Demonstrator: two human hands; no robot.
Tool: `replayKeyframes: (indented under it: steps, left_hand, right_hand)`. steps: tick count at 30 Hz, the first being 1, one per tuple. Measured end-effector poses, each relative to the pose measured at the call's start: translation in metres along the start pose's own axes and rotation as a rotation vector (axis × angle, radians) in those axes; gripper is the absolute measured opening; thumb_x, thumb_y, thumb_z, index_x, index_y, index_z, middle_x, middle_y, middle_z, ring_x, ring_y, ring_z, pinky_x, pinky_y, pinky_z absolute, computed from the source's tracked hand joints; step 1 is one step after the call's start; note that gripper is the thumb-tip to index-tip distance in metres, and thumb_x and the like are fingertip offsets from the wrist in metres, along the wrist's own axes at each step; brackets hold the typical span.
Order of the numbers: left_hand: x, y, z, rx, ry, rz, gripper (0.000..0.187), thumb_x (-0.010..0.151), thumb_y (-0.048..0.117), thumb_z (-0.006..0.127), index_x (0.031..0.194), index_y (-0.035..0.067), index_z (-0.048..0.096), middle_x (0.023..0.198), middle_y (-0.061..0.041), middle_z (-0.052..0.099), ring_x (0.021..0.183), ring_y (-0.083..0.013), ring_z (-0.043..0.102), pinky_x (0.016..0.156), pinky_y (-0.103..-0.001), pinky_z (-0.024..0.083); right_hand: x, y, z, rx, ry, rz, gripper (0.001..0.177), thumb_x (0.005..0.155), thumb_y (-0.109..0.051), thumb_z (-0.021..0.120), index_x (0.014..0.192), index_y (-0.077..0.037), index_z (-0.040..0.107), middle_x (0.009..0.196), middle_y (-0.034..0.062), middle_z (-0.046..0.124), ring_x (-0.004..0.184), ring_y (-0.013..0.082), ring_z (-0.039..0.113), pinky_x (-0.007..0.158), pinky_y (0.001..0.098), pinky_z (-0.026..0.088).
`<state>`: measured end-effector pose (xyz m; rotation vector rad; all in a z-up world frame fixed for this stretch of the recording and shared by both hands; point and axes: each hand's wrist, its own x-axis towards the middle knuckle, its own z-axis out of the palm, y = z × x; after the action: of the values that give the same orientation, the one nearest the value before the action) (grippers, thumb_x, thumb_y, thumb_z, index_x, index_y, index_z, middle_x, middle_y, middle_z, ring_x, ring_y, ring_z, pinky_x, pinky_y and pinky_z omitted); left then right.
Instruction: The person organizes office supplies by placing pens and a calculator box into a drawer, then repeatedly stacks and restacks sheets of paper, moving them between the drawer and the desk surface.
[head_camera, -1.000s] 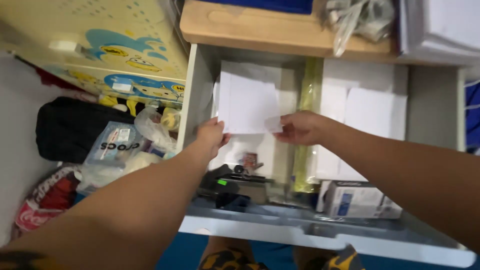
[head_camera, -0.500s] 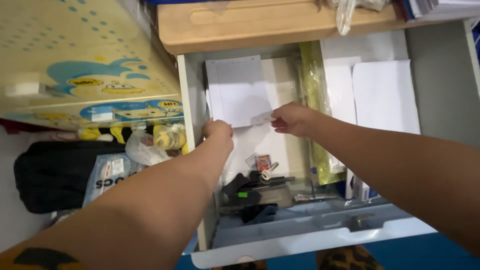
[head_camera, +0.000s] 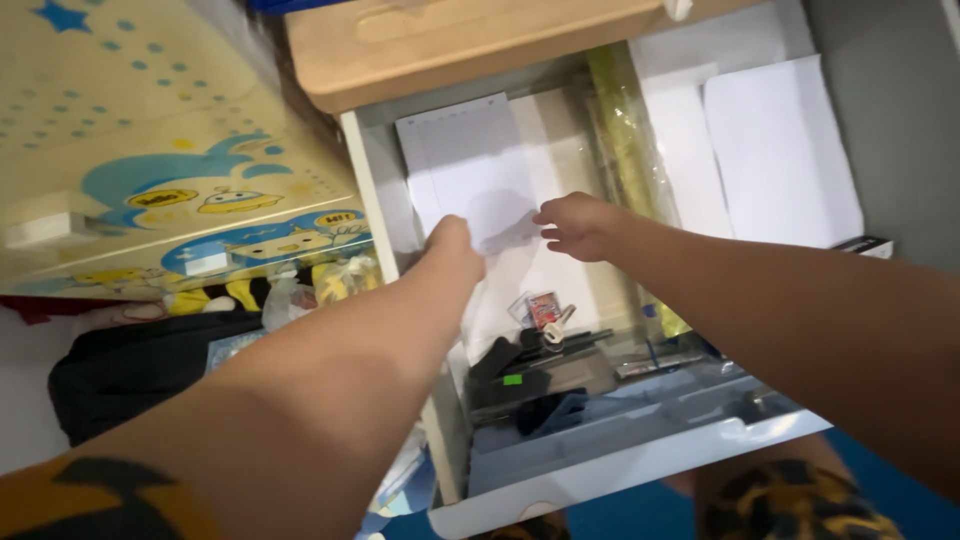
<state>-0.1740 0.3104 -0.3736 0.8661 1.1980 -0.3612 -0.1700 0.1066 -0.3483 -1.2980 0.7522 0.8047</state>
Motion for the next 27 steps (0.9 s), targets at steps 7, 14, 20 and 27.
replayKeyframes:
  steps: [7,14,20,27]
  left_hand:
    - [-0.049,0.008,0.009,0.037,0.144,-0.091,0.054,0.092,0.025,0.067,0.141,0.011,0.053,0.150,-0.007,0.052,0.132,-0.0293,0.050,0.109,-0.051,0.041]
    - [-0.116,-0.007,0.075,0.293,-0.147,0.037,0.041,0.092,0.024,0.067,0.130,0.013,0.057,0.125,-0.010,0.057,0.104,-0.0242,0.056,0.090,-0.044,0.050]
    - [-0.177,-0.014,0.151,0.456,-0.555,0.293,0.018,0.088,0.017,0.066,0.105,0.012,0.071,0.089,-0.001,0.067,0.076,-0.0123,0.062,0.068,-0.031,0.051]
    - [-0.227,-0.001,0.264,0.513,-0.732,0.582,0.008,0.086,0.011,0.069,0.085,0.004,0.072,0.070,-0.006,0.067,0.059,-0.0146,0.061,0.050,-0.030,0.046]
  right_hand:
    - [-0.044,-0.020,-0.033,-0.091,0.002,-0.264,0.034,0.088,0.007,0.062,0.121,0.004,0.070,0.124,0.0162,0.069,0.114,0.0273,0.068,0.100,0.0334,0.059]
    - [-0.113,-0.080,-0.086,0.009,0.040,-0.399,0.028,0.085,0.012,0.062,0.107,0.001,0.074,0.113,0.0109,0.073,0.106,0.0220,0.068,0.088,0.0306,0.059]
    - [-0.165,-0.149,-0.166,0.117,0.229,-0.595,0.035,0.078,0.016,0.061,0.104,-0.002,0.075,0.109,0.0081,0.074,0.098,0.0181,0.070,0.080,0.0270,0.058]
    - [-0.238,-0.229,-0.227,-0.143,0.524,-0.983,0.027,0.081,0.012,0.065,0.104,0.002,0.075,0.093,0.0101,0.074,0.080,0.0184,0.069,0.070,0.0262,0.056]
